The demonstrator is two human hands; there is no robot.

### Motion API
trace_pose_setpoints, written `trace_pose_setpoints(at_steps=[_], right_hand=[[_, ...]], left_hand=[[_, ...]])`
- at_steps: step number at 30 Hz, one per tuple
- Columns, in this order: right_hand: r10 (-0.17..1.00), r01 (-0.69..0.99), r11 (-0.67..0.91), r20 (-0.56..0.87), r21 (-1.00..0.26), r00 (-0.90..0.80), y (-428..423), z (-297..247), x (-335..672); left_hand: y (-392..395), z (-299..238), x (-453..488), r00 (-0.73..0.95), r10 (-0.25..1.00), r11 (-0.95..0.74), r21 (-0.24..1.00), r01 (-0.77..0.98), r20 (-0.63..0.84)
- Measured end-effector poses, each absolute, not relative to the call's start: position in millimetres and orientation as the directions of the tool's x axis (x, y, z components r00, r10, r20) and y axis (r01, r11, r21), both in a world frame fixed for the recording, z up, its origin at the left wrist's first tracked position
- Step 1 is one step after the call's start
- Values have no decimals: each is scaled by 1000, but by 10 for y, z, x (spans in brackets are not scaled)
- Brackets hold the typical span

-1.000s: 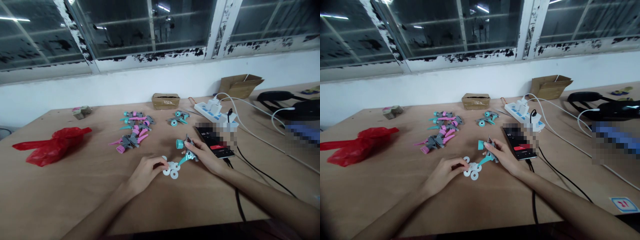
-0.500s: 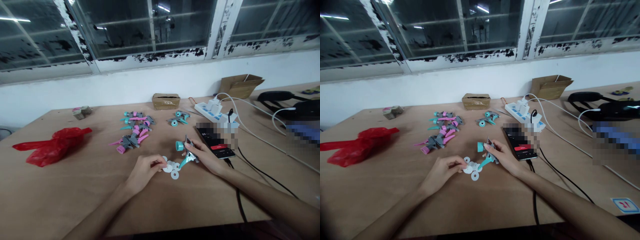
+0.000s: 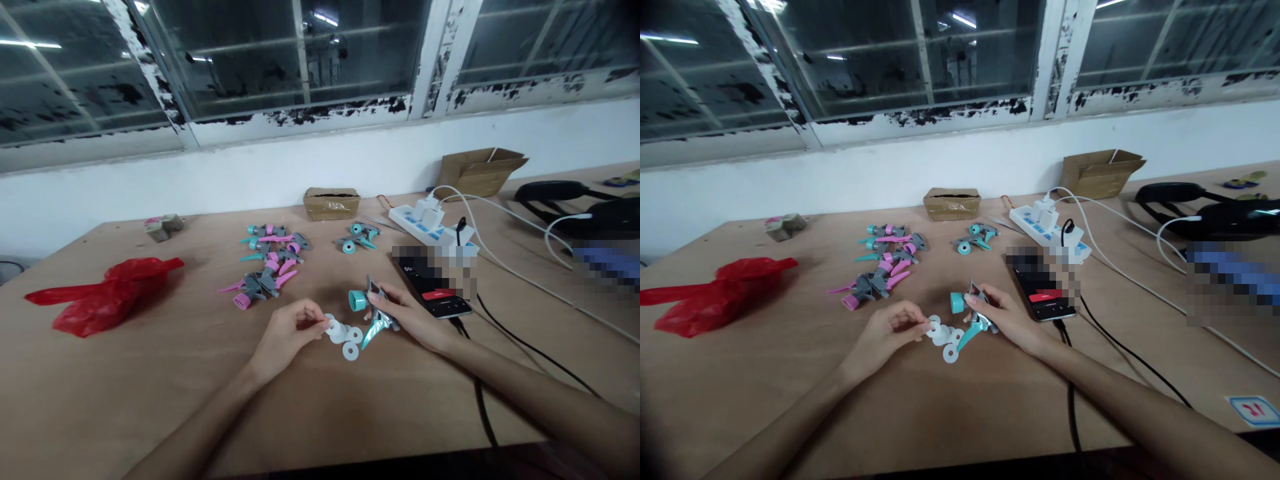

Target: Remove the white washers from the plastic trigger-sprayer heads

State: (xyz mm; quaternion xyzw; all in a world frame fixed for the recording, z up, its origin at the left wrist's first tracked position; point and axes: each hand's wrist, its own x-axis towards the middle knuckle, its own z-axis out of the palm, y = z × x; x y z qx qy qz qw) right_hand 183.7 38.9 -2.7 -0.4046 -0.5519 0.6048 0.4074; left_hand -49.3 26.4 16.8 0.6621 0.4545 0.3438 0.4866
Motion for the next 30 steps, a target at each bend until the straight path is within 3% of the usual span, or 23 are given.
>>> trace_pose_setpoints(at_steps=[8, 16, 23, 30], right_hand=[[832, -293, -323, -123, -900, -540, 290, -76, 1755], [791, -337, -404, -139, -850, -596, 263, -95, 1716], [744, -305, -463, -178, -832, -644, 240, -67, 1701], [707, -314, -514, -186, -798, -683, 215, -40, 1674]], left_hand=[[196, 299, -353, 293, 955, 50, 999, -14, -44], [105, 300, -268, 306, 952, 36, 999, -36, -24], [-13, 246, -224, 204, 972, -142, 984, 111, 117], [-55, 184, -255, 196, 865, -501, 807, 312, 461]])
